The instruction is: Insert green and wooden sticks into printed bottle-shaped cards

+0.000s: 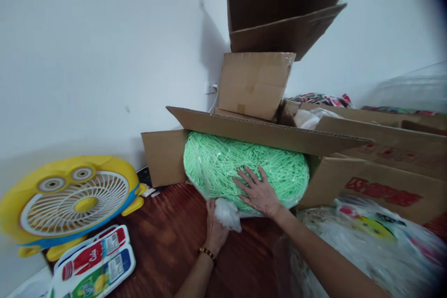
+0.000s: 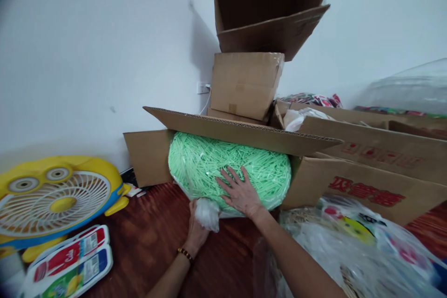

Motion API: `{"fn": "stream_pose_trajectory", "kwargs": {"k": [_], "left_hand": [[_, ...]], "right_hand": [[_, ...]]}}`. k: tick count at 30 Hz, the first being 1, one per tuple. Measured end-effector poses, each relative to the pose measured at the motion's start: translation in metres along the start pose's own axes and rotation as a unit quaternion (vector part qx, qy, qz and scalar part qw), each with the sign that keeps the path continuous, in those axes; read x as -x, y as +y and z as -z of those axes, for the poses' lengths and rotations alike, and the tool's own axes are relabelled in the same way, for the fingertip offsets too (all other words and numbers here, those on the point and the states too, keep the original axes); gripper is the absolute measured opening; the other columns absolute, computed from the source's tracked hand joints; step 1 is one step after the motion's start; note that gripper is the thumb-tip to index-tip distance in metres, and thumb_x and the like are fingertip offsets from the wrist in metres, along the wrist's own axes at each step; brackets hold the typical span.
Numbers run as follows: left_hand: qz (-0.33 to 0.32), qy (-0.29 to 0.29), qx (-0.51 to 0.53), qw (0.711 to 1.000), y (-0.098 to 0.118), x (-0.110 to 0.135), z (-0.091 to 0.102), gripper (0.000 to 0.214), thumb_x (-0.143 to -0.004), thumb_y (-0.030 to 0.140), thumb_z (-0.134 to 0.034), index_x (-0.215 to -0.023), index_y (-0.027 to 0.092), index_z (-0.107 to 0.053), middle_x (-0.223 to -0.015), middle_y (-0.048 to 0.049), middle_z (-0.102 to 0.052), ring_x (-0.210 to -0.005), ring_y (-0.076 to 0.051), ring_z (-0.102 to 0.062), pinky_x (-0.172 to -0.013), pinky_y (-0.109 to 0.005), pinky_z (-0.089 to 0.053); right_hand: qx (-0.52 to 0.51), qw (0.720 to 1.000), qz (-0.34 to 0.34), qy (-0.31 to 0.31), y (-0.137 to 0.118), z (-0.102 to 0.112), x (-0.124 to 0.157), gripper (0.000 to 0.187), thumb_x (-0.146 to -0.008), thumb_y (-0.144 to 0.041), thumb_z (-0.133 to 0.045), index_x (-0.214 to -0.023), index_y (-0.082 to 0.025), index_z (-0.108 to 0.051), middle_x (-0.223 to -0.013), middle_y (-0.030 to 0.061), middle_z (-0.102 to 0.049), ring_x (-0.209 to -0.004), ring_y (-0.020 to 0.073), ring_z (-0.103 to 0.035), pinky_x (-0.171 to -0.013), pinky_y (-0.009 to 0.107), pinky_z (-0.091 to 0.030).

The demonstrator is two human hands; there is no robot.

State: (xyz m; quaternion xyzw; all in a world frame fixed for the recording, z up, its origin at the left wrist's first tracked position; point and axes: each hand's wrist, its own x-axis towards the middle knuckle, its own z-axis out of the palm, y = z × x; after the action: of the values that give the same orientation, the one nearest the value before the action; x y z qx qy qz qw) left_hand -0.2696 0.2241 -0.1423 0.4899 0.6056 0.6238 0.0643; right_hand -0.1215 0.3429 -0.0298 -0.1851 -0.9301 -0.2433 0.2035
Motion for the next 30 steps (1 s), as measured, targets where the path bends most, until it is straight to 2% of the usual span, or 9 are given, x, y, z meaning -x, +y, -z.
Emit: {"fn": "stream_pose_trajectory", "kwargs": {"k": [5, 8, 10, 13, 16, 22, 27, 30], "left_hand": [[-0.043, -0.025, -0.032, 0.998, 0.0, -0.001, 0.001, 0.022, -0.076, 0.02, -0.064, -0.098, 0.023, -0.06, -0.103, -0.0063, -0.051, -0.101, -0.024, -0.049, -0.092, -0.042, -0.047], [-0.057, -0.027, -0.048, 0.997, -0.002, 0.0, 0.001, 0.027, -0.078, 0.018, -0.061, -0.104, 0.023, -0.059, -0.106, -0.007, -0.051, -0.103, -0.024, -0.048, -0.094, -0.043, -0.045], [-0.065, -0.029, -0.06, 0.996, -0.002, -0.001, 0.001, 0.027, -0.077, 0.018, -0.061, -0.104, 0.023, -0.06, -0.104, -0.0071, -0.052, -0.102, -0.025, -0.047, -0.094, -0.044, -0.045], [-0.076, -0.032, -0.079, 0.993, -0.003, -0.002, 0.002, 0.024, -0.076, 0.019, -0.063, -0.1, 0.022, -0.061, -0.1, -0.0076, -0.053, -0.099, -0.026, -0.047, -0.091, -0.045, -0.046], [-0.08, -0.033, -0.092, 0.992, -0.002, -0.003, 0.001, 0.02, -0.077, 0.023, -0.065, -0.096, 0.022, -0.061, -0.098, -0.0077, -0.054, -0.097, -0.026, -0.048, -0.089, -0.045, -0.047], [-0.073, -0.018, -0.118, 0.99, 0.001, 0.001, 0.003, 0.02, -0.075, 0.028, -0.069, -0.091, 0.021, -0.059, -0.095, -0.0082, -0.055, -0.095, -0.028, -0.05, -0.084, -0.047, -0.048], [-0.078, -0.014, -0.109, 0.991, 0.005, 0.009, 0.016, 0.026, -0.073, 0.03, -0.07, -0.095, 0.021, -0.06, -0.101, -0.0096, -0.058, -0.103, -0.029, -0.05, -0.09, -0.047, -0.046], [-0.058, -0.002, -0.103, 0.993, 0.01, 0.014, 0.025, 0.026, -0.074, 0.029, -0.068, -0.096, 0.018, -0.061, -0.103, -0.011, -0.059, -0.102, -0.028, -0.052, -0.09, -0.046, -0.047]], "right_hand": [[-0.016, 0.999, -0.036, -0.007, -0.027, 0.02, -0.005, 0.055, -0.087, -0.05, -0.05, -0.135, -0.025, -0.048, -0.146, 0.0106, -0.042, -0.136, 0.034, -0.029, -0.111, 0.063, -0.003], [-0.04, 0.998, -0.041, 0.009, -0.045, 0.03, -0.025, 0.047, -0.089, -0.043, -0.048, -0.132, -0.025, -0.051, -0.144, 0.0093, -0.045, -0.136, 0.0324, -0.029, -0.112, 0.063, -0.001], [-0.052, 0.998, -0.028, 0.022, -0.051, 0.031, -0.045, 0.047, -0.09, -0.041, -0.047, -0.134, -0.025, -0.049, -0.147, 0.0081, -0.04, -0.138, 0.032, -0.026, -0.112, 0.063, -0.001], [-0.062, 0.998, 0.011, 0.025, -0.05, 0.022, -0.07, 0.057, -0.088, -0.049, -0.049, -0.138, -0.025, -0.042, -0.152, 0.0072, -0.032, -0.14, 0.0334, -0.019, -0.11, 0.065, -0.002], [-0.063, 0.997, 0.027, 0.018, -0.045, 0.006, -0.081, 0.062, -0.086, -0.053, -0.049, -0.141, -0.028, -0.037, -0.153, 0.0055, -0.028, -0.141, 0.0343, -0.017, -0.109, 0.067, -0.003], [-0.055, 0.998, 0.031, 0.028, -0.038, -0.016, -0.083, 0.063, -0.087, -0.052, -0.049, -0.144, -0.03, -0.033, -0.154, 0.004, -0.027, -0.142, 0.0351, -0.015, -0.109, 0.068, -0.002], [-0.049, 0.998, 0.026, 0.026, -0.038, -0.02, -0.085, 0.062, -0.088, -0.052, -0.048, -0.144, -0.03, -0.033, -0.154, 0.004, -0.026, -0.142, 0.0346, -0.014, -0.109, 0.067, -0.002], [-0.05, 0.998, 0.027, 0.025, -0.039, -0.02, -0.084, 0.062, -0.088, -0.052, -0.047, -0.144, -0.029, -0.032, -0.155, 0.0046, -0.026, -0.142, 0.0351, -0.014, -0.109, 0.068, -0.002]]}}
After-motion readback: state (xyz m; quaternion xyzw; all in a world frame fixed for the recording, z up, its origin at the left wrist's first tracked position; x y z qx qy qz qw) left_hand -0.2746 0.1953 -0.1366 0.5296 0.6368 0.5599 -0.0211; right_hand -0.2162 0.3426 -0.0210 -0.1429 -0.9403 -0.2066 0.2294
